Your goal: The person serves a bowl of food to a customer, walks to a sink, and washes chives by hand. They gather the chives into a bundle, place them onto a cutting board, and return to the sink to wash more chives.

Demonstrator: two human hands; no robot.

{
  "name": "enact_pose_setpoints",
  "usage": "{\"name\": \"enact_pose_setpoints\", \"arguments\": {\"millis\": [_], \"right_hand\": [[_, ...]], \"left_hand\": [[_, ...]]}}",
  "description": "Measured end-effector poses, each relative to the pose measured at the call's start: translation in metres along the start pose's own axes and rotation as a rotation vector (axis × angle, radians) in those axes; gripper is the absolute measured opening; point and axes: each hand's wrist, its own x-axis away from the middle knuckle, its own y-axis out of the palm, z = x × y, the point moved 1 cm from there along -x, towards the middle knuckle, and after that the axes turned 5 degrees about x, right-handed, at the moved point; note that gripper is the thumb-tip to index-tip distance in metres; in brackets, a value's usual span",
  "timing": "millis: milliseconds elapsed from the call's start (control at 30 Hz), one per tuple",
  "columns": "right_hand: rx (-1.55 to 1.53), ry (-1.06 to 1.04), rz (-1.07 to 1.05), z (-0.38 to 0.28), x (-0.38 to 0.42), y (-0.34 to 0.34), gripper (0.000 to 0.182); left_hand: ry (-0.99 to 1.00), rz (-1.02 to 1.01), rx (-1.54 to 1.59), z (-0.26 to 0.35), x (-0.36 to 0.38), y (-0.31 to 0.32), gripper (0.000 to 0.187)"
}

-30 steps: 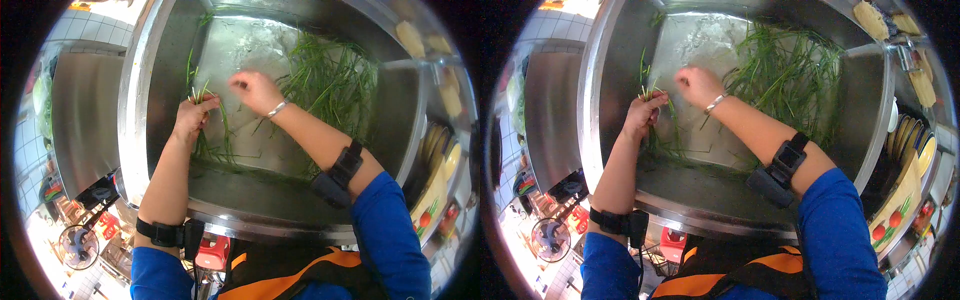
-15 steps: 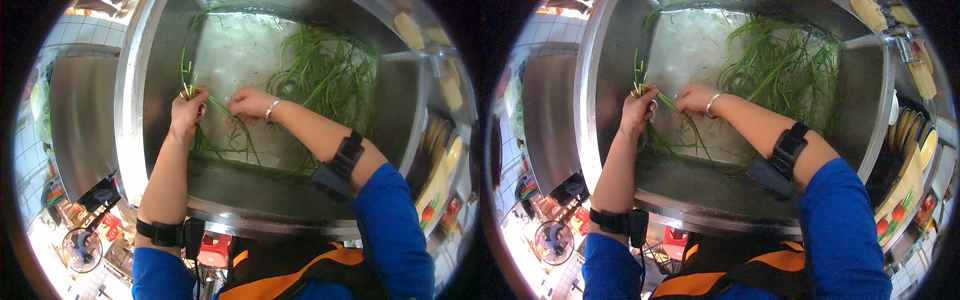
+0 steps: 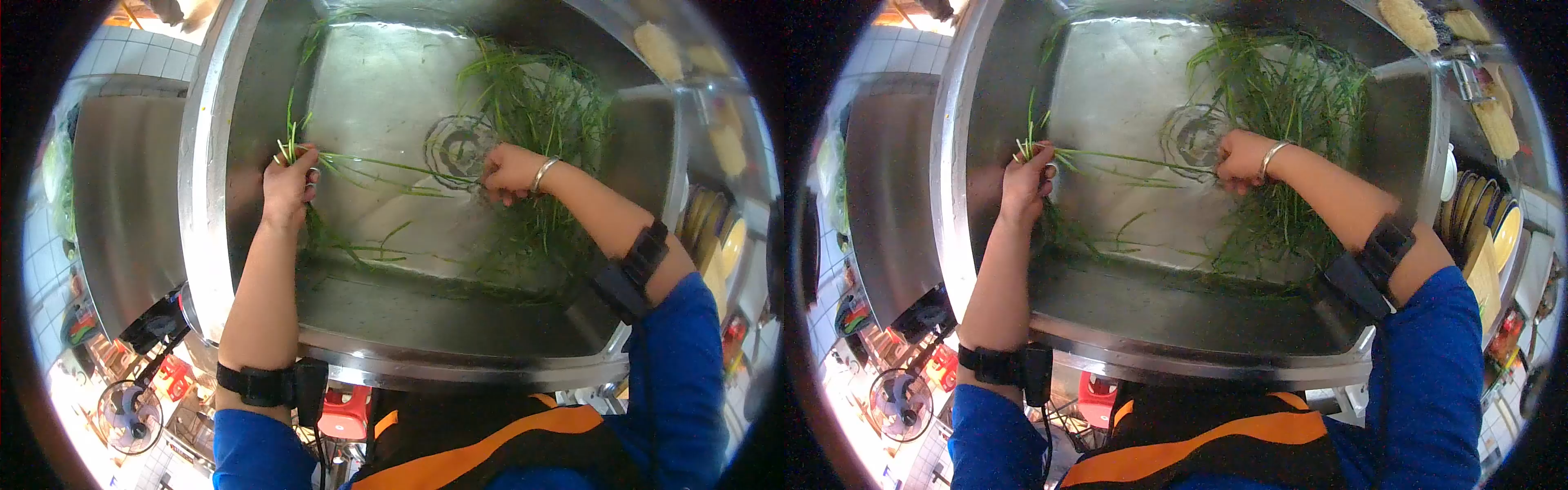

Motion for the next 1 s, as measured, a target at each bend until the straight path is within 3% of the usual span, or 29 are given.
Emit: {"name": "enact_pose_setpoints", "arguments": {"millis": [67, 100, 167, 200, 300, 433, 500, 667, 733, 800, 867, 933, 1000], "right_hand": [[0.334, 0.066, 0.067, -0.001, 0.011, -0.003, 0.014], [0.334, 0.071, 0.071, 0.004, 0.013, -0.006, 0.014], [0.981, -0.093, 0.085, -0.001, 0.018, -0.006, 0.02], [0.981, -0.092, 0.086, -0.003, 0.025, -0.008, 0.02], [0.899, 0.041, -0.064, -0.056, 0.059, -0.007, 0.022], [0.199, -0.321, 0.339, -0.073, 0.028, -0.008, 0.027], [0.045, -0.5, 0.445, -0.076, -0.015, 0.009, 0.031], [-0.051, -0.479, 0.26, -0.099, -0.053, 0.067, 0.03], [-0.049, -0.41, 0.081, -0.087, -0.066, 0.085, 0.018], [0.364, -0.494, 0.289, -0.064, -0.058, 0.097, 0.017], [0.677, -0.35, 0.27, -0.044, -0.025, 0.1, 0.017], [1.019, -0.574, 0.399, -0.011, 0.007, 0.109, 0.014], [1.267, -0.48, 0.172, 0.012, 0.033, 0.114, 0.015]], "left_hand": [[-0.009, -0.002, 0.02, 0.002, 0.002, 0.002, 0.012], [-0.016, 0.003, 0.039, 0.004, 0.004, 0.004, 0.012], [-0.017, 0.01, 0.009, 0.006, 0.004, 0.006, 0.011], [-0.02, 0.009, 0.012, 0.004, 0.003, 0.005, 0.011], [-0.024, 0.001, 0.001, 0.004, 0.003, 0.005, 0.011], [-0.013, -0.02, -0.013, 0.005, 0.002, 0.006, 0.012], [-0.023, -0.084, -0.003, 0.007, 0.002, 0.006, 0.011], [-0.035, -0.169, 0.008, 0.015, 0.011, 0.011, 0.012], [0.111, -0.063, 0.06, 0.018, 0.01, 0.007, 0.016], [0.211, -0.021, 0.064, 0.017, 0.008, 0.002, 0.016], [0.306, 0.093, 0.024, 0.02, 0.006, 0.004, 0.017], [0.418, 0.07, 0.172, 0.018, 0.004, 0.009, 0.016], [0.446, 0.053, 0.231, 0.02, 0.01, 0.012, 0.015]]}}
